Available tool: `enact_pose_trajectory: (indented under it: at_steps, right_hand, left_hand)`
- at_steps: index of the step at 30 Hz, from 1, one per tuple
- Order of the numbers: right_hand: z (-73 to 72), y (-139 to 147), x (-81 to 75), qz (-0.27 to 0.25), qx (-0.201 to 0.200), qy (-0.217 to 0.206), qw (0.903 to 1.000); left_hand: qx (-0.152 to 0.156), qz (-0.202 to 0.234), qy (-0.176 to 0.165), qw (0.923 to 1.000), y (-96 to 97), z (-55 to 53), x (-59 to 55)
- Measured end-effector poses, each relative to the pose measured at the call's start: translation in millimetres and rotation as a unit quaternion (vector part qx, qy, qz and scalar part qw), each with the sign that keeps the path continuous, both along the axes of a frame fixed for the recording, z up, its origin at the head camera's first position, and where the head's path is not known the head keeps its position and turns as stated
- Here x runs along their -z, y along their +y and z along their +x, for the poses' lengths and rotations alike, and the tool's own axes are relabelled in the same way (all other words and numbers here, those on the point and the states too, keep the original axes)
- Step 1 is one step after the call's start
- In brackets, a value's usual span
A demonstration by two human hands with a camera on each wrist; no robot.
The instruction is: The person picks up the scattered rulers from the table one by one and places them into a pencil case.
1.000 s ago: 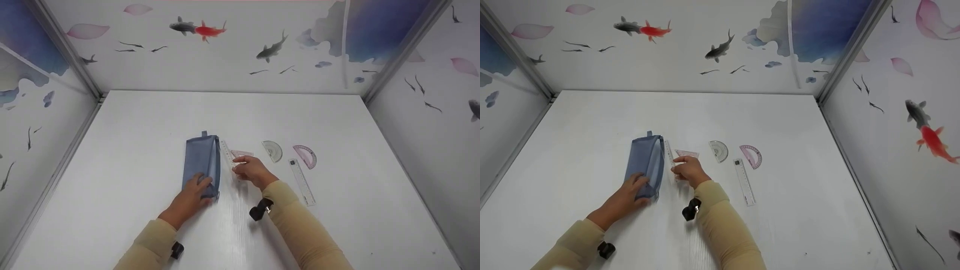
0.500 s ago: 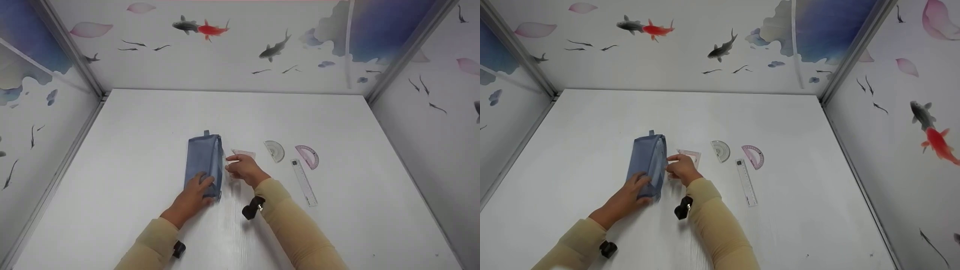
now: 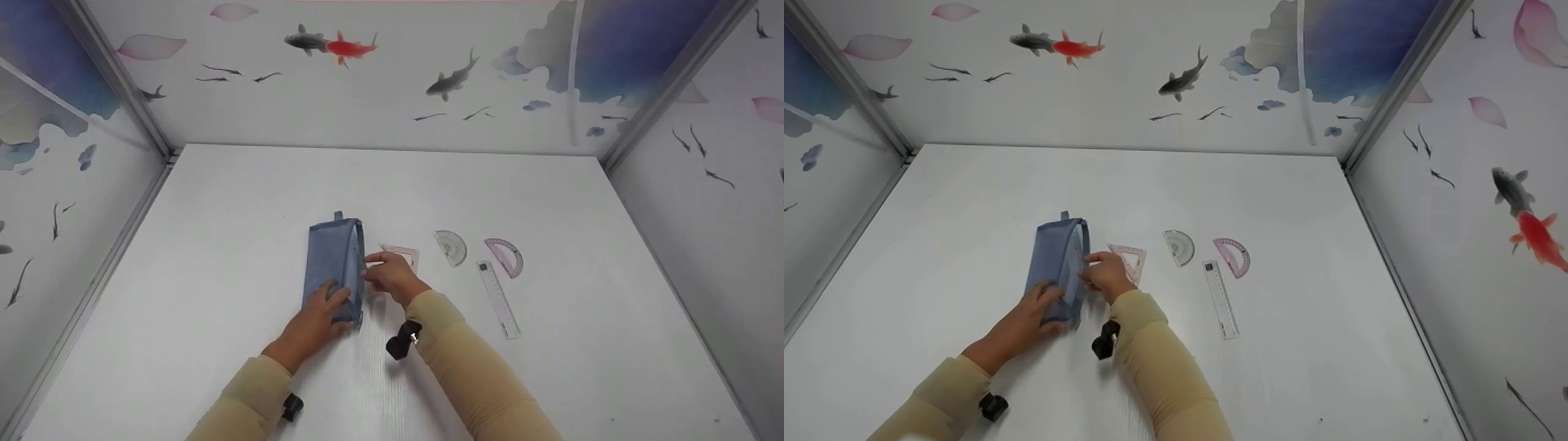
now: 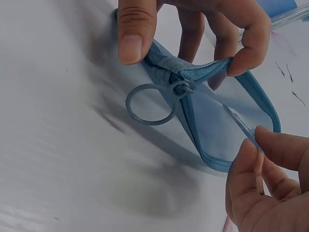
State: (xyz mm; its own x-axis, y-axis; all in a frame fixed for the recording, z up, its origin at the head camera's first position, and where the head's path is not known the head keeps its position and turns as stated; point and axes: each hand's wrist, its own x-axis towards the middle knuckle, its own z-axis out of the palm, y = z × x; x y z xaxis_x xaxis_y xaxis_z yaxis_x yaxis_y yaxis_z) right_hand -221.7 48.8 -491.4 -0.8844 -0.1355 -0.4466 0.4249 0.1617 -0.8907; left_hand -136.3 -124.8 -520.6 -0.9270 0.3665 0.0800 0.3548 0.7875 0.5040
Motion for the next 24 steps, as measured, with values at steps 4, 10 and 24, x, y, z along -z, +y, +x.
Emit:
enact_pose_trajectory:
  at_steps: [4,10,24]
  right_hand:
    - [1.3,-5.4,-1.4,0.006,0.005,0.004,1.0]
    - [2.6,-10.1,0.2,0.032,0.014,0.017,0.9993]
    - [2.6,-15.2,-0.1,0.038,0.006,0.018,0.9991]
  left_hand:
    - [-0.005,-0.001,-0.005,1.0,-0.4,-0.4,0.3]
    - [-0.002,0.01,0.0,1.0,-0.1,-0.4,-0.2]
    - [-0.007,0.011,0.014,0.9998,0.1,-0.7,-0.4]
